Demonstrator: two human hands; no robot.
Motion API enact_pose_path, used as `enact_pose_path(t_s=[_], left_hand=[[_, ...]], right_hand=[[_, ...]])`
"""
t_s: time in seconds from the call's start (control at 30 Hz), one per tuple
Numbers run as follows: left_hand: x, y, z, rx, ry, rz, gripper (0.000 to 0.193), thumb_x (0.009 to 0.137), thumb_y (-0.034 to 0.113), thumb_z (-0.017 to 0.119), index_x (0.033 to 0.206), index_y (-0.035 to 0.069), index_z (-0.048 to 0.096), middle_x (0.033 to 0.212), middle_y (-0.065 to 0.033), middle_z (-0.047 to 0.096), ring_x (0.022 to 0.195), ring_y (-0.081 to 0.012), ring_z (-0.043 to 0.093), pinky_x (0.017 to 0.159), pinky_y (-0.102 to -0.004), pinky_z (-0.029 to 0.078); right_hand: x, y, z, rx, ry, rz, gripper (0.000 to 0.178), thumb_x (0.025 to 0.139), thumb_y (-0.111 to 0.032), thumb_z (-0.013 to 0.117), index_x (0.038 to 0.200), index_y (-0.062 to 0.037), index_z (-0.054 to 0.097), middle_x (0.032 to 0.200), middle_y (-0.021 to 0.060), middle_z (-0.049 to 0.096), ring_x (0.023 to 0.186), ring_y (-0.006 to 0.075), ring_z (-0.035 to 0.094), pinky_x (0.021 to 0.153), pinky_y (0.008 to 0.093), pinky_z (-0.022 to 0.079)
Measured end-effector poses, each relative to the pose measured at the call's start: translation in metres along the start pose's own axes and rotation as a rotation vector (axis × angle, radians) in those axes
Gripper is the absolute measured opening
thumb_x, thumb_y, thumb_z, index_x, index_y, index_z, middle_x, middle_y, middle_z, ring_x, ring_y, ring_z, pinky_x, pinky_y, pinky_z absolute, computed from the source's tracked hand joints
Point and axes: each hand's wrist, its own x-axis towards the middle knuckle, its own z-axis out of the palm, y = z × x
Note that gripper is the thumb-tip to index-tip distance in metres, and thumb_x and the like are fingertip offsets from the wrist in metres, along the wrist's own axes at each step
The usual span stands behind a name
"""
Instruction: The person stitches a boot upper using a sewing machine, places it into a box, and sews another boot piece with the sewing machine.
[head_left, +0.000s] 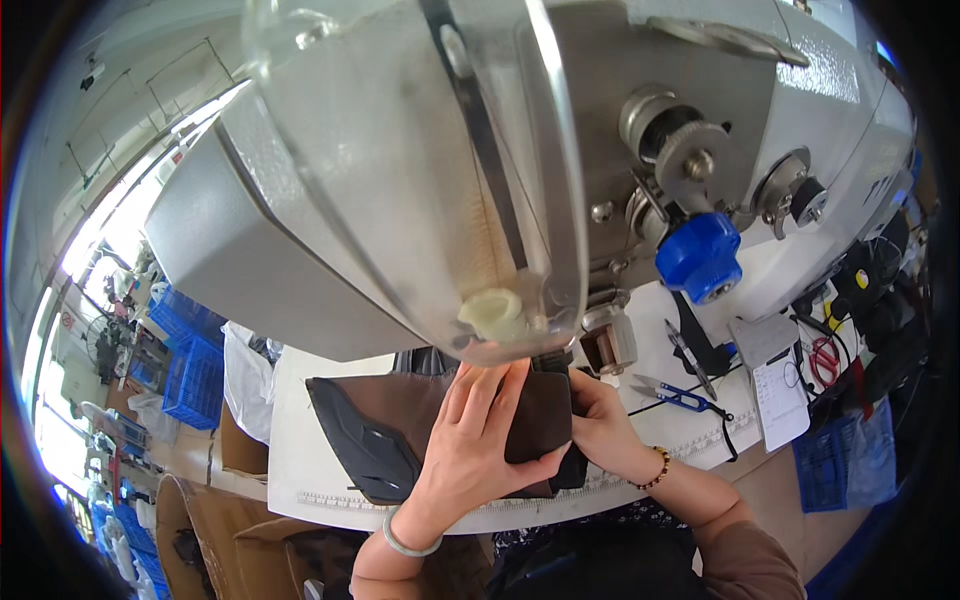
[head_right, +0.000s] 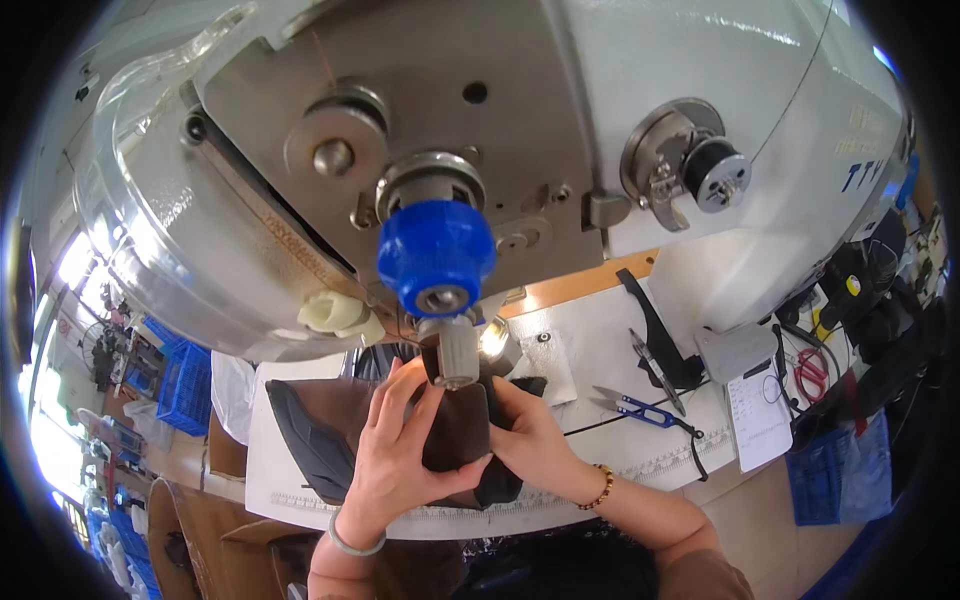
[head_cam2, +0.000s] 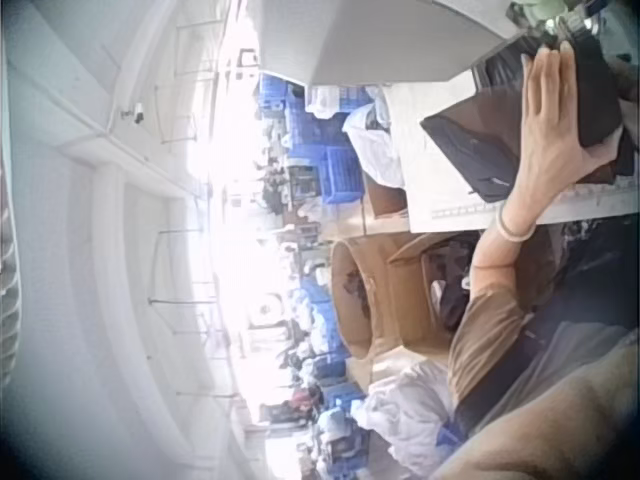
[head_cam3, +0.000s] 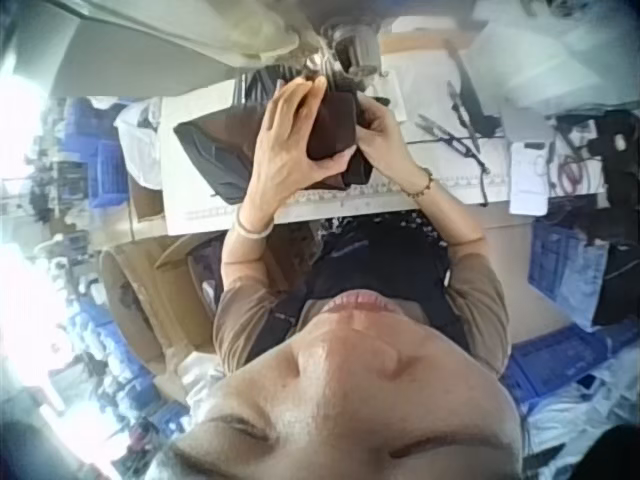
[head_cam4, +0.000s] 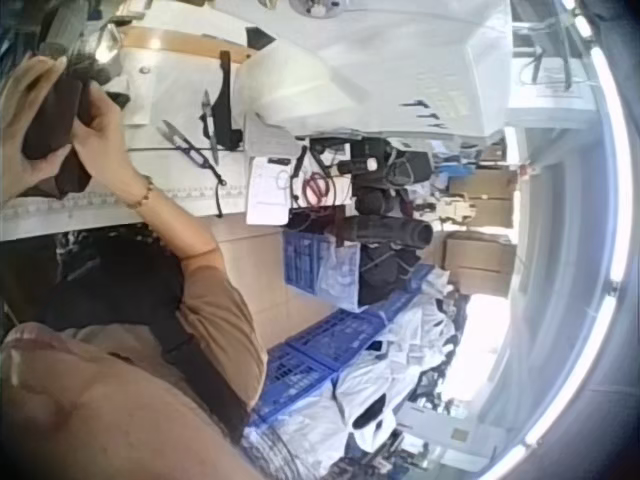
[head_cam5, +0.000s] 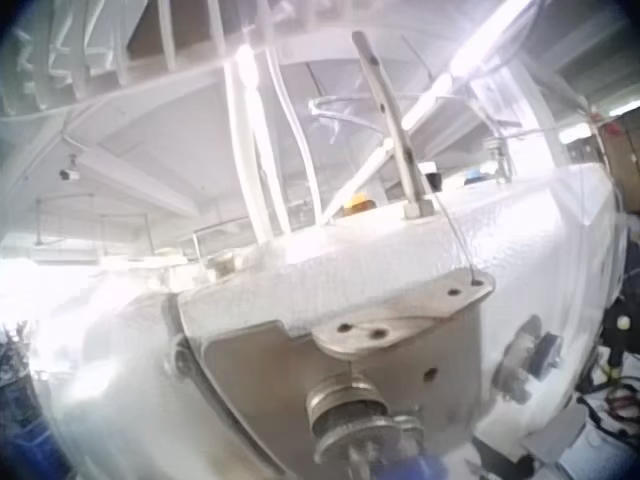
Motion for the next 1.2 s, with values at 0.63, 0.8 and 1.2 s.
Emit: enact_pose_path(t_s=[0.63,0.8,1.2], left_hand=[[-0.010,0.014,0.006,0.044,0.076,0.049,0.056,0.065,0.017,0.072,0.116,-0.003,0.055,0.121,-0.0141,0.052,0.119,-0.0324,0.047,0.099,-0.0451,0.040],[-0.011,0.015,0.007,0.052,0.051,0.015,0.056,0.067,0.017,0.071,0.117,-0.003,0.054,0.122,-0.0142,0.052,0.119,-0.0320,0.047,0.098,-0.0441,0.041],[0.001,0.014,0.003,0.105,0.073,0.016,0.055,0.068,0.020,0.072,0.114,-0.005,0.055,0.117,-0.0140,0.053,0.111,-0.0311,0.051,0.095,-0.0417,0.043]], right_hand=[[-0.003,0.002,-0.005,-0.038,-0.020,0.002,0.032,0.087,0.000,0.052,0.119,0.0032,0.049,0.106,0.0051,0.059,0.096,0.0086,0.055,0.082,0.0233,0.046],[-0.003,0.001,-0.004,0.000,-0.015,0.000,0.033,0.087,0.000,0.052,0.119,0.0031,0.048,0.106,0.0053,0.059,0.095,0.0085,0.055,0.081,0.0234,0.047],[0.005,-0.002,-0.008,-0.048,-0.039,-0.005,0.036,0.084,0.002,0.053,0.119,0.0012,0.049,0.106,0.0039,0.059,0.096,0.0079,0.054,0.083,0.0237,0.046]])
